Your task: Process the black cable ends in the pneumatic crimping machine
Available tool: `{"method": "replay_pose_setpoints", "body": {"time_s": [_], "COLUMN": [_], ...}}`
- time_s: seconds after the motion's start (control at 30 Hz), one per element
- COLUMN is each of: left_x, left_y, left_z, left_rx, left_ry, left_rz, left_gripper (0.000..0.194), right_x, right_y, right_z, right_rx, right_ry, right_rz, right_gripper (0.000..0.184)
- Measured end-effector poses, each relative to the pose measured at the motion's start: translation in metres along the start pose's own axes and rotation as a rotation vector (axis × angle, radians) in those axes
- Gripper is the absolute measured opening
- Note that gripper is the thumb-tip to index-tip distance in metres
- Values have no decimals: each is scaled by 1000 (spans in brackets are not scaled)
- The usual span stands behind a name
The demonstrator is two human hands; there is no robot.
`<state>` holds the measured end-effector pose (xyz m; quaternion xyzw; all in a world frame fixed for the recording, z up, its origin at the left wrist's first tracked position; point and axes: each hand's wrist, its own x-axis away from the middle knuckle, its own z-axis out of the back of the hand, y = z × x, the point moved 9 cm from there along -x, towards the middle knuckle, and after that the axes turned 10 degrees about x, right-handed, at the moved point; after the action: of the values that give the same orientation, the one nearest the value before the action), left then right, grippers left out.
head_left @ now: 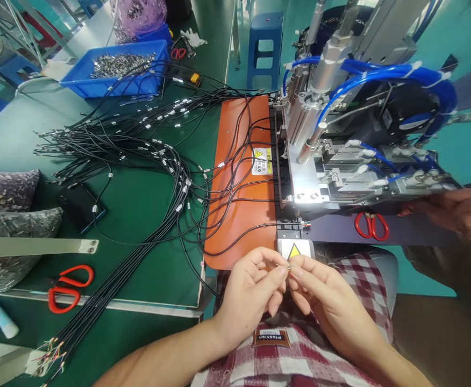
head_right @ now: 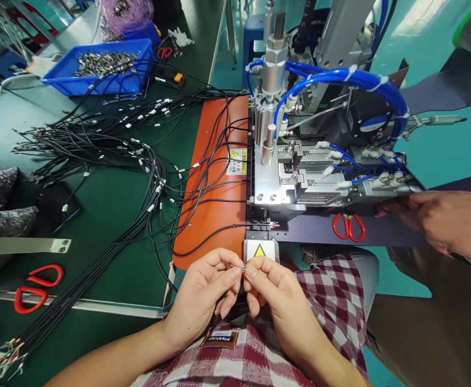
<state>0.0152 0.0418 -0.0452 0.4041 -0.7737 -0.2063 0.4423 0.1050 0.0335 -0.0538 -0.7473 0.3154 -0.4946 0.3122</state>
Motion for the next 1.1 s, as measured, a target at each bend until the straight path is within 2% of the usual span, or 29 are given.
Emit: {"method": "replay_pose_setpoints", "body": {"time_s": [0.13, 0.23, 0.3, 0.37, 0.47, 0.53, 0.63, 0.73, 0.83, 1.0, 1.1], "left_x": [-3, -4, -4, -4, -4, -3, -3, -4, -3, 0, 1], "left_y": [3, 1, -1, -2, -2, -1, -2, 0, 6, 19, 24], "left_z": [-6, -12, -14, -11, -6, -3, -2, -4, -8, -8, -6], "left_rx": [-25, 9, 23, 37, 62, 70, 81, 60, -32, -285, -377], "left_ry": [-85, -183, -200, -156, -44, 10, 16, -39, -76, -7, 43], "left_rz": [18, 73, 110, 133, 154, 170, 200, 196, 147, 47, -12], "left_gripper": [22, 23, 25, 26, 23, 24, 27, 27, 23, 12, 10], "right_x": [3, 5, 6, 8, 13, 17, 15, 12, 13, 18, 15], "right_y": [-2, -3, -5, -8, -22, -30, -29, -24, -30, -40, -32], "right_z": [6, 2, -1, 0, 8, 10, 7, 9, 15, 13, 12], "right_rx": [56, 77, 96, 147, 311, 433, 471, 412, 442, 626, 504], "right_ry": [32, 2, -4, 36, 168, 208, 156, 128, 176, 196, 171], "right_rz": [34, 44, 50, 77, 200, 277, 252, 193, 271, 407, 303], "right_gripper": [28, 29, 29, 29, 26, 24, 24, 26, 23, 16, 21]}}
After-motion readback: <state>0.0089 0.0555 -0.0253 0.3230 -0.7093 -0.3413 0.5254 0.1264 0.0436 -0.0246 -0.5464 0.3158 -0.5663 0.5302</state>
